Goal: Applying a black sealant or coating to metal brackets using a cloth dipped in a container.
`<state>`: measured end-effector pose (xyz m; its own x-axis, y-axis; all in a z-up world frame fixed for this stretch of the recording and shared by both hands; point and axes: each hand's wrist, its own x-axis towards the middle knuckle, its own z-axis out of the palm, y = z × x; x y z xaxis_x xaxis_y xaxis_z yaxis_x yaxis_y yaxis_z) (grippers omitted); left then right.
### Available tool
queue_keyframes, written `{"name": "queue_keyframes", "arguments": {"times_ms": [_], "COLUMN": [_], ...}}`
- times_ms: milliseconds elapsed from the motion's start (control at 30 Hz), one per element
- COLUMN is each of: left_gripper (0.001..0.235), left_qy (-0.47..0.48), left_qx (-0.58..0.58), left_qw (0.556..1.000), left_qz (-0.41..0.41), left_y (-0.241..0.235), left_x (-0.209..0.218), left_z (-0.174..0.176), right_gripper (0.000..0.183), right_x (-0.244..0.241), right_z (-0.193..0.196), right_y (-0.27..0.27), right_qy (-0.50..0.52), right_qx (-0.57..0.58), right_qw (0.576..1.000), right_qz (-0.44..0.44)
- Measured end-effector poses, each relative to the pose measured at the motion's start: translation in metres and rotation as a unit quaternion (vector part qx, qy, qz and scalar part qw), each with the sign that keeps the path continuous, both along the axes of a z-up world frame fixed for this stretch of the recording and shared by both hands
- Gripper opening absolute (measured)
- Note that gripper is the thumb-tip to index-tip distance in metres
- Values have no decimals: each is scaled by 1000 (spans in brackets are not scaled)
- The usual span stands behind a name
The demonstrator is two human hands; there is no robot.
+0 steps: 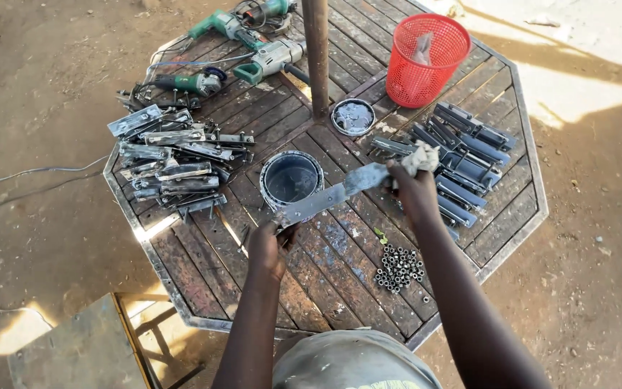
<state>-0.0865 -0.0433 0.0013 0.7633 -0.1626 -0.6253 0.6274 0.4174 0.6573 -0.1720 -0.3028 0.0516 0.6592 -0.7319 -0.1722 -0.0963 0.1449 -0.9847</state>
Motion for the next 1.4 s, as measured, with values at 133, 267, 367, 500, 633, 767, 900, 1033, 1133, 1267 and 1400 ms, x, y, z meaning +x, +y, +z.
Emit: {"name": "queue_keyframes", "arguments": {"times_ms": [133,267,367,500,633,767,900,1033,1133,1267,1400], "left_gripper": [21,26,25,19,11,23,26,23,21,19,18], "left_qy": [-11,-62,-83,-122,-130,-127,-117,-91,-60,-43,-51], "left_qx": [60,101,121,158,172,156,127,105,73,67,92], "left_qw": [997,991,987,979,976,978,984,990,995,997,994], "left_qz": [-37,-64,-59,-33,-23,-45,-50,-24,9,24,21], "left_y": [-12,-16,-7,-5,-2,-15,-29,-20,-7,4,-5], "left_x": [-2,-6,0,-10,-10,-12,-20,-10,-9,-13,-9], "left_z": [-31,-35,-53,-10,-11,-13,3,-34,-23,-22,-15], "right_gripper": [20,16,15,19,17,22,18,16,26,18,22], "right_x": [2,24,28,7,-5,-9,2,1,-11,-25,-36], "right_z": [33,-4,-13,-10,-45,-7,5,-17,-28,-40,-31], "right_y": [42,51,48,13,-34,-12,32,24,-7,-39,-30], "right_qy": [-19,-62,-85,-61,-27,-60,-54,-77,-52,-45,-13], "right_qx": [21,2,22,31,-36,21,56,49,90,-23,-87], "right_qw": [999,985,979,989,996,996,989,980,992,998,996], "right_qz": [44,164,185,130,80,63,128,176,77,26,23]}}
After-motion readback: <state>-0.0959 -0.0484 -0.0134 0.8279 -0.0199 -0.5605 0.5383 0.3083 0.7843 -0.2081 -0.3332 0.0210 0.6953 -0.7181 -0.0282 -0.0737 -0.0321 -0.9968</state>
